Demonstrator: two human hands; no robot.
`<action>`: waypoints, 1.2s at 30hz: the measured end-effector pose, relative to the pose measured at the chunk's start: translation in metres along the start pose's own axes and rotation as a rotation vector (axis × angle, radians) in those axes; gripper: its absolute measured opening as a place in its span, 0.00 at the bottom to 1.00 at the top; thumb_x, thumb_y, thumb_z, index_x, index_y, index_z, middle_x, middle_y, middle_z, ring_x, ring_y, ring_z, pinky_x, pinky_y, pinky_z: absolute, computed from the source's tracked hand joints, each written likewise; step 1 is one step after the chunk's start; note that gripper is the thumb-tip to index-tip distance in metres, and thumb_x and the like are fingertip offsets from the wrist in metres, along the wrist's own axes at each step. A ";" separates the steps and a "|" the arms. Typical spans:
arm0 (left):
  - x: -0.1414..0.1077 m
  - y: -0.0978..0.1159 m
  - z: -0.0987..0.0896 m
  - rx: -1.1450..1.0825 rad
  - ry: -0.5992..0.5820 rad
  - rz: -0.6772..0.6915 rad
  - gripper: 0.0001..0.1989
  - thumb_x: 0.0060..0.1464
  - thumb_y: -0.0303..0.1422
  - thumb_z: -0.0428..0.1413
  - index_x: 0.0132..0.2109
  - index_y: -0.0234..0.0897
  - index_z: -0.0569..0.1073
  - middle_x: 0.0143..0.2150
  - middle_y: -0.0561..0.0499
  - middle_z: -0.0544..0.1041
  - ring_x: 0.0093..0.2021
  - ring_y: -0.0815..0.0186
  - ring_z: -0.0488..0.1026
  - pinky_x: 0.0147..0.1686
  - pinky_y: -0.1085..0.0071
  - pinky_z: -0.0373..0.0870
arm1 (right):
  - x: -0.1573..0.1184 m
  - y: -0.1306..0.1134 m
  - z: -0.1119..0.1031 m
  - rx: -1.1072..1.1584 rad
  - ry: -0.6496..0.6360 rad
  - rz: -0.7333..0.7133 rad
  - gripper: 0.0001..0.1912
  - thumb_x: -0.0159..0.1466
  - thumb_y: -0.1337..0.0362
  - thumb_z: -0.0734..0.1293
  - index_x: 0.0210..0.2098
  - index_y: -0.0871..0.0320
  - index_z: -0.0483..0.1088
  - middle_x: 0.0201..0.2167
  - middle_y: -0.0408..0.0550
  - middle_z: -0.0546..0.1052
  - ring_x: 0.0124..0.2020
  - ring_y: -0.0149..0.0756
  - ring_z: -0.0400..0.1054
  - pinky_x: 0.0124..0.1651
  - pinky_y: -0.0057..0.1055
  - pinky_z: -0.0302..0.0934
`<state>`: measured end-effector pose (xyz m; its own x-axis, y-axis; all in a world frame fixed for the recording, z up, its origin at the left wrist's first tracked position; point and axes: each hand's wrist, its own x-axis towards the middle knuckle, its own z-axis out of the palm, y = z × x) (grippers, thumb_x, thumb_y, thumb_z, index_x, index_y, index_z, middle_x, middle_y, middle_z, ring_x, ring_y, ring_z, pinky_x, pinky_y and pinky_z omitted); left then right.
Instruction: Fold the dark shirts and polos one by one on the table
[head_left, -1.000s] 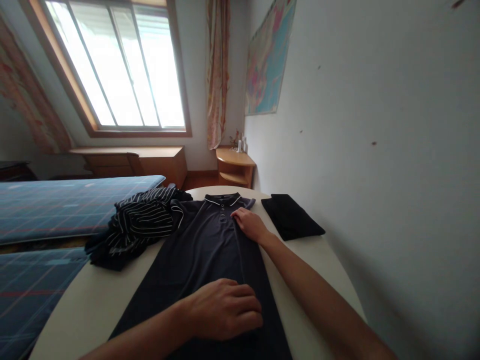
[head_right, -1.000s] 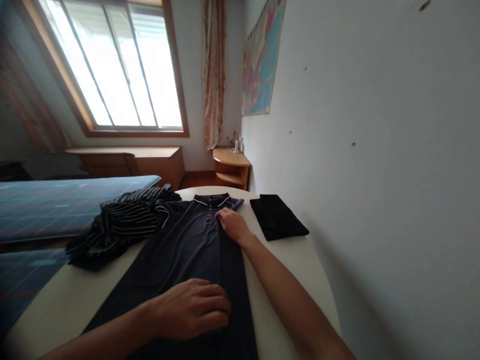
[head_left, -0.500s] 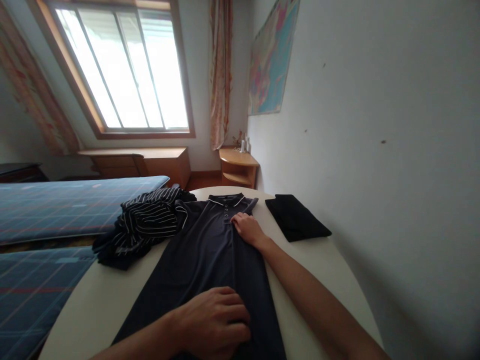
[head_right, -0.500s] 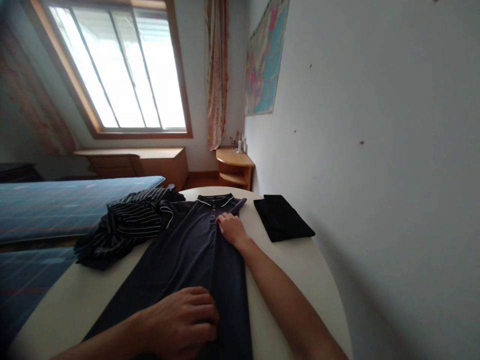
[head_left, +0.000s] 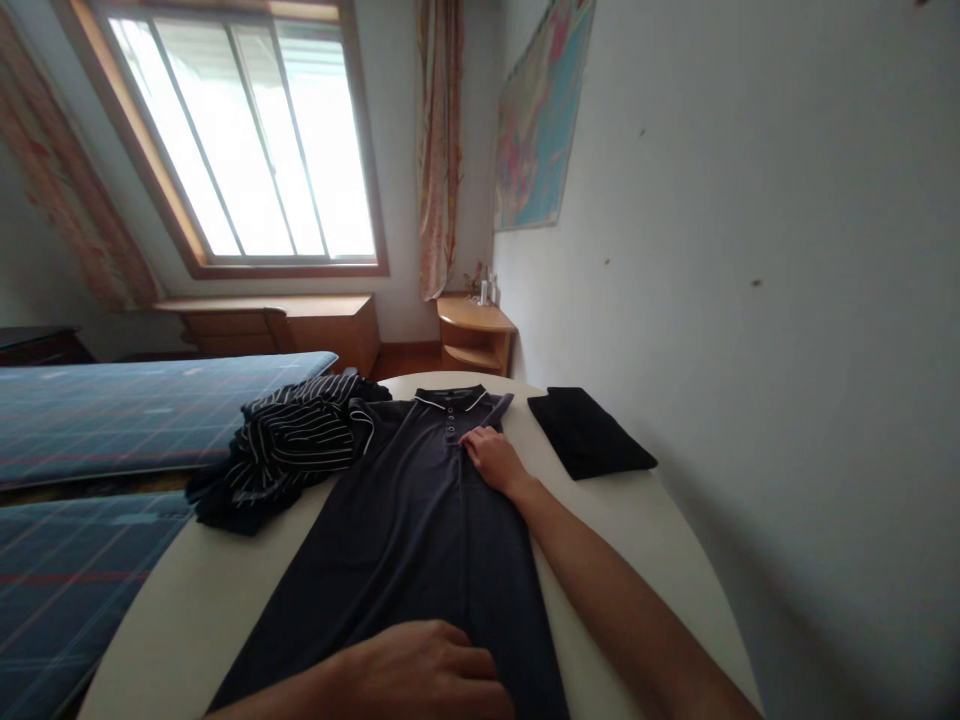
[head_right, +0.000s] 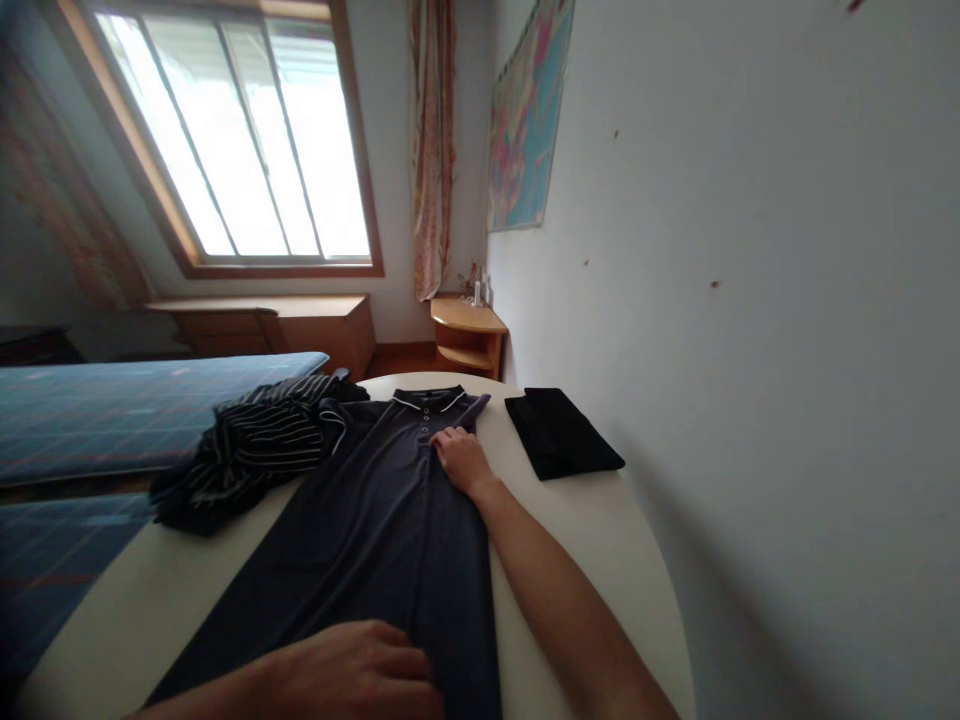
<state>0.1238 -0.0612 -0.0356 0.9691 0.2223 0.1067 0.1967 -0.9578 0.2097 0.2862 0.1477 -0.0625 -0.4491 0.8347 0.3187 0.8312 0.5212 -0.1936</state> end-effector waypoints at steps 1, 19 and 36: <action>-0.002 0.000 0.002 -0.013 -0.009 0.005 0.09 0.64 0.32 0.54 0.51 0.41 0.67 0.40 0.54 0.78 0.33 0.70 0.74 0.34 0.73 0.68 | 0.000 0.000 0.000 0.001 -0.001 -0.003 0.14 0.73 0.63 0.57 0.47 0.55 0.73 0.47 0.49 0.76 0.49 0.38 0.66 0.51 0.31 0.58; -0.005 -0.010 -0.013 -0.134 -0.045 -0.060 0.32 0.61 0.37 0.55 0.70 0.51 0.56 0.75 0.47 0.47 0.72 0.42 0.43 0.66 0.38 0.50 | 0.004 -0.005 -0.003 -0.031 -0.054 -0.019 0.14 0.71 0.63 0.58 0.50 0.54 0.73 0.51 0.50 0.75 0.52 0.40 0.64 0.53 0.33 0.58; 0.074 -0.125 -0.036 -0.089 0.620 -0.675 0.07 0.61 0.32 0.51 0.43 0.40 0.72 0.44 0.47 0.77 0.45 0.60 0.74 0.48 0.65 0.69 | -0.028 0.033 -0.023 0.427 0.005 -0.184 0.13 0.60 0.73 0.64 0.43 0.58 0.74 0.40 0.48 0.77 0.41 0.36 0.72 0.47 0.30 0.64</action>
<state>0.1655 0.0812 -0.0191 0.3944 0.8118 0.4307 0.6545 -0.5771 0.4884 0.3336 0.1379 -0.0564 -0.5744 0.7211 0.3875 0.5280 0.6881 -0.4977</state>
